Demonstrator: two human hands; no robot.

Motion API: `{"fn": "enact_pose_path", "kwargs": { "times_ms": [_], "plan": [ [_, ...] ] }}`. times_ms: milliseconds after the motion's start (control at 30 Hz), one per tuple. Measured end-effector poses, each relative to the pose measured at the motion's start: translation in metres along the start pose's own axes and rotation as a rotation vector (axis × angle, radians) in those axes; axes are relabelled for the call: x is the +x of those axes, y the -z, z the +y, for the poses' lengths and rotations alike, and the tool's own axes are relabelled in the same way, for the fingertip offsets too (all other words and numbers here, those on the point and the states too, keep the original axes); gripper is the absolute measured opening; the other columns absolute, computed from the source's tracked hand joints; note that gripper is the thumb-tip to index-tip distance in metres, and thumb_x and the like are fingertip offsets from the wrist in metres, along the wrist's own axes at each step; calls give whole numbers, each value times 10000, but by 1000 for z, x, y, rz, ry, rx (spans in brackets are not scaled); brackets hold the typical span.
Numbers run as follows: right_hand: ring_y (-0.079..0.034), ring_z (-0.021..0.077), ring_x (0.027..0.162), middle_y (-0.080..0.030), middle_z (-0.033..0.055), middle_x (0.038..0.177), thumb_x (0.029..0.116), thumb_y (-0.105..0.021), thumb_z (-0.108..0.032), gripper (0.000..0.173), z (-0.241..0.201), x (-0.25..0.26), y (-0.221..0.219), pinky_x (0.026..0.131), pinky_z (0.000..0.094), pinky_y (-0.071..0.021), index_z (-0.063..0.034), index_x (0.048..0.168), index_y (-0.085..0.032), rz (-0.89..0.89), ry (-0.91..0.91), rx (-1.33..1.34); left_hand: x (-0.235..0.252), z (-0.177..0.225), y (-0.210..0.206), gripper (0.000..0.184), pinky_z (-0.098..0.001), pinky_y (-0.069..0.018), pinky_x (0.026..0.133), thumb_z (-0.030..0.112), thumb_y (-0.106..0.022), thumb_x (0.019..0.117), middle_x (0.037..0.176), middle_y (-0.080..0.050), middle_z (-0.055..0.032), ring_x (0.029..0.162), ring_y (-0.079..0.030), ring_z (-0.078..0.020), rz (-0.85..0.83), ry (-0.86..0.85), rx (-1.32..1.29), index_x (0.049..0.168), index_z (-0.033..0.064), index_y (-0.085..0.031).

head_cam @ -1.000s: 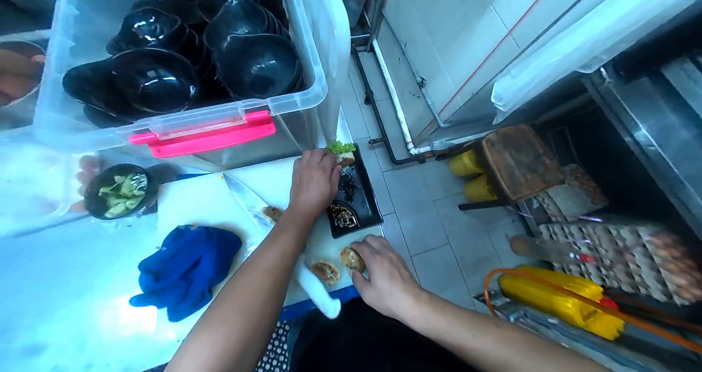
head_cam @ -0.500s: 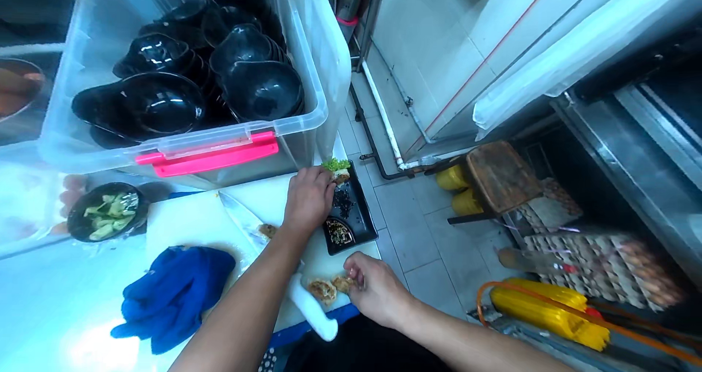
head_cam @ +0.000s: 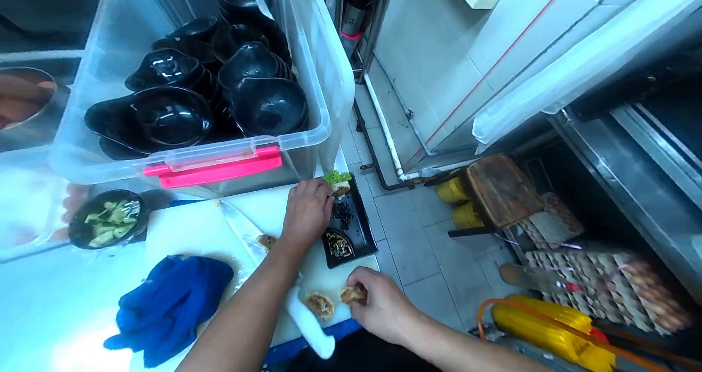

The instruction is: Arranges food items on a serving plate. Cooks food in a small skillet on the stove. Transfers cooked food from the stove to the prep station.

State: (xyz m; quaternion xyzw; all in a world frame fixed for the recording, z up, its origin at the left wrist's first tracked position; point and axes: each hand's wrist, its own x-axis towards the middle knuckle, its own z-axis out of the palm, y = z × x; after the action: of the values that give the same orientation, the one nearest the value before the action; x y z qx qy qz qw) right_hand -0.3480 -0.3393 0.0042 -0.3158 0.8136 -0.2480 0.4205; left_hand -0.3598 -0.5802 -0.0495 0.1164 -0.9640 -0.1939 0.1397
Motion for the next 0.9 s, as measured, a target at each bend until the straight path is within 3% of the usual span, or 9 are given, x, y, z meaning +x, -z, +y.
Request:
{"fn": "enact_pose_path", "kwargs": {
  "times_ms": [67, 133, 233, 367, 467, 667, 800, 900],
  "plan": [
    [-696, 162, 883, -712, 58, 1010, 837, -720, -178, 331, -2, 3, 17, 793, 385, -595, -113, 1157, -673, 29, 7, 139, 0, 0, 0, 247, -538, -513, 969, 232, -577, 1027, 1237, -673, -99, 1181, -618, -314, 12, -5, 7, 1158, 88, -728],
    [-692, 158, 903, -709, 53, 1032, 853, -704, -195, 325, -12, 9, 41, 811, 379, -595, -113, 1167, -678, 98, 47, 94, -1, -1, 0, 243, -537, -516, 959, 222, -566, 1030, 1237, -676, -93, 1177, -622, -310, 22, -9, 15, 1151, 90, -730],
    [-683, 179, 1010, -707, 43, 1103, 919, -671, -233, 264, -29, 36, 73, 890, 412, -580, -128, 1157, -709, 240, 178, -197, -2, -1, -1, 235, -526, -520, 954, 224, -567, 1031, 1228, -678, -88, 1174, -623, -304, 27, -13, 26, 1137, 94, -730],
    [-674, 233, 1045, -702, 46, 1077, 879, -696, -140, 208, -25, 100, 84, 850, 430, -587, -132, 1086, -708, 419, 508, -556, -5, 0, 1, 222, -513, -517, 959, 224, -570, 1028, 1235, -671, -76, 1170, -619, -287, 16, -2, 47, 1137, 112, -728],
    [-656, 258, 1048, -685, 54, 1073, 912, -653, -119, 220, -15, 134, 80, 800, 446, -559, -135, 1124, -708, 421, 588, -733, -12, -1, 11, 238, -512, -517, 962, 179, -553, 1021, 1243, -668, -74, 1175, -617, -282, 37, 28, 35, 1169, 107, -725],
    [-665, 258, 1069, -695, 58, 1130, 910, -653, -115, 260, -2, 134, 74, 838, 446, -575, -134, 1161, -715, 514, 631, -650, -58, -18, 56, 258, -520, -522, 981, 119, -544, 993, 1251, -664, -98, 1195, -609, -296, 150, 169, -7, 1178, 73, -718],
    [-676, 265, 1032, -707, 70, 1085, 923, -644, -107, 186, -1, 134, 76, 822, 445, -575, -111, 1086, -733, 518, 642, -644, -89, -35, 82, 265, -553, -511, 974, 156, -581, 974, 1244, -664, -103, 1185, -606, -322, 107, 295, 17, 1185, 72, -716],
    [-674, 260, 1037, -707, 68, 1074, 941, -630, -124, 146, -7, 129, 77, 843, 449, -574, -99, 1041, -733, 541, 651, -594, -103, -47, 96, 314, -589, -487, 981, 270, -620, 972, 1271, -667, -69, 1229, -583, -321, 5, 329, 31, 1230, 113, -708]
  ]
}}
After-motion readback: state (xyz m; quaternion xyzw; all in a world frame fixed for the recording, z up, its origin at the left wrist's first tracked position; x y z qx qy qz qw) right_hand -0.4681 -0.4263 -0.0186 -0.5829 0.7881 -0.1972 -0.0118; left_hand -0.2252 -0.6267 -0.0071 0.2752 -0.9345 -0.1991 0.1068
